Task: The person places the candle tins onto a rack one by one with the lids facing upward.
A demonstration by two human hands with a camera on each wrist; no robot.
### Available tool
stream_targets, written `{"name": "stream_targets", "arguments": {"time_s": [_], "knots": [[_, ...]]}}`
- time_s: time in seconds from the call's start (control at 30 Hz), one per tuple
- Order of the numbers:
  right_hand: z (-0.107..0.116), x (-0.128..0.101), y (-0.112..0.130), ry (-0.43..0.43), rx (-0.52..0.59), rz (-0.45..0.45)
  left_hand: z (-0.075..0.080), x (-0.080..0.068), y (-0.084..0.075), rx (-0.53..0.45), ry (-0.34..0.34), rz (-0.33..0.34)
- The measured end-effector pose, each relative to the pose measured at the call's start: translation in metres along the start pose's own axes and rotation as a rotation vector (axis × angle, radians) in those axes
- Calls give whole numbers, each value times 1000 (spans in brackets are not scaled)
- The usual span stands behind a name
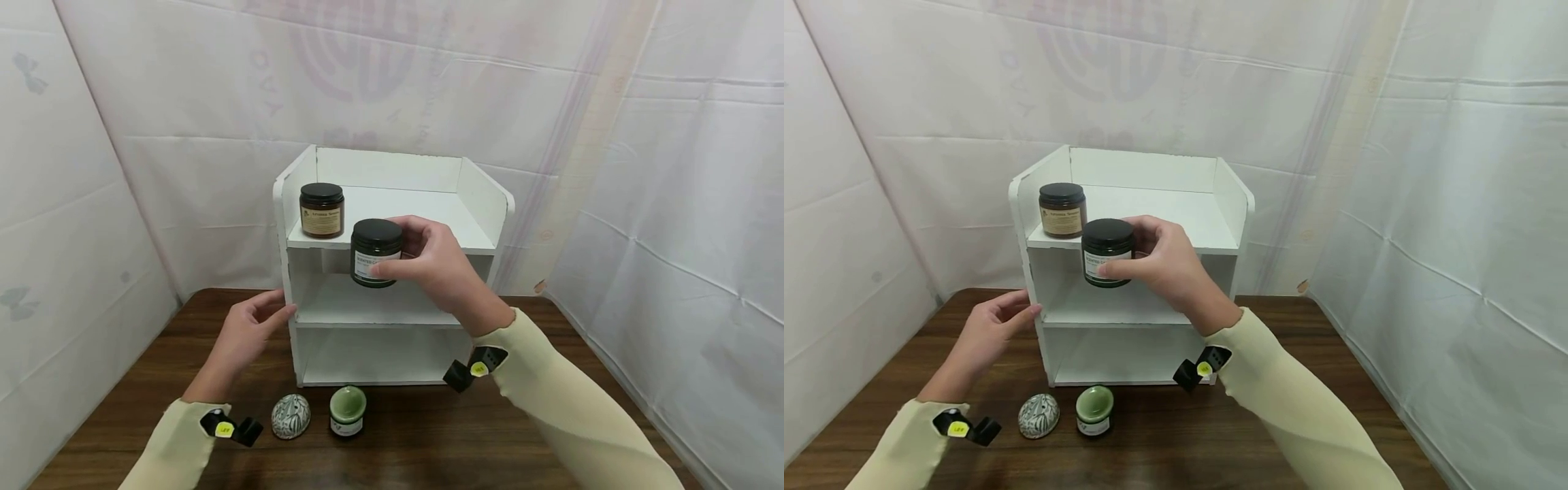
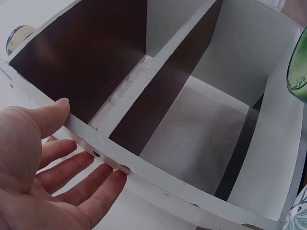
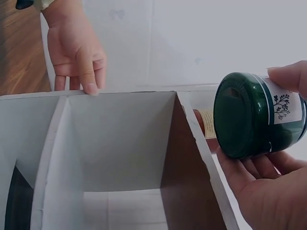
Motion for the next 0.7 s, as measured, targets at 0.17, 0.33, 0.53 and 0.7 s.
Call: {"name": "stream_targets", "arguments": {"time_s": [0.17, 0.33, 0.53, 0.7], "knots": [[2, 5, 3, -19, -1, -3, -1, 0, 1, -4, 4, 2], [4, 10, 6, -47, -4, -5, -2, 0, 1, -10, 2, 2], [8, 17, 10, -72, -2, -6, -2, 1, 0, -12, 2, -1], [12, 22, 11, -65, 27, -8, -3, 2, 1, -15, 5, 4]]}}
Point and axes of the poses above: each hand's wrist, its own x-axis towards the middle knuckle, its own z-axis out of the back of the hand, y = z × x, the point moved 3 cm from there along x, towards the middle knuckle, and after that the axes turned 10 degrees about -z, right-handed, at the moved point
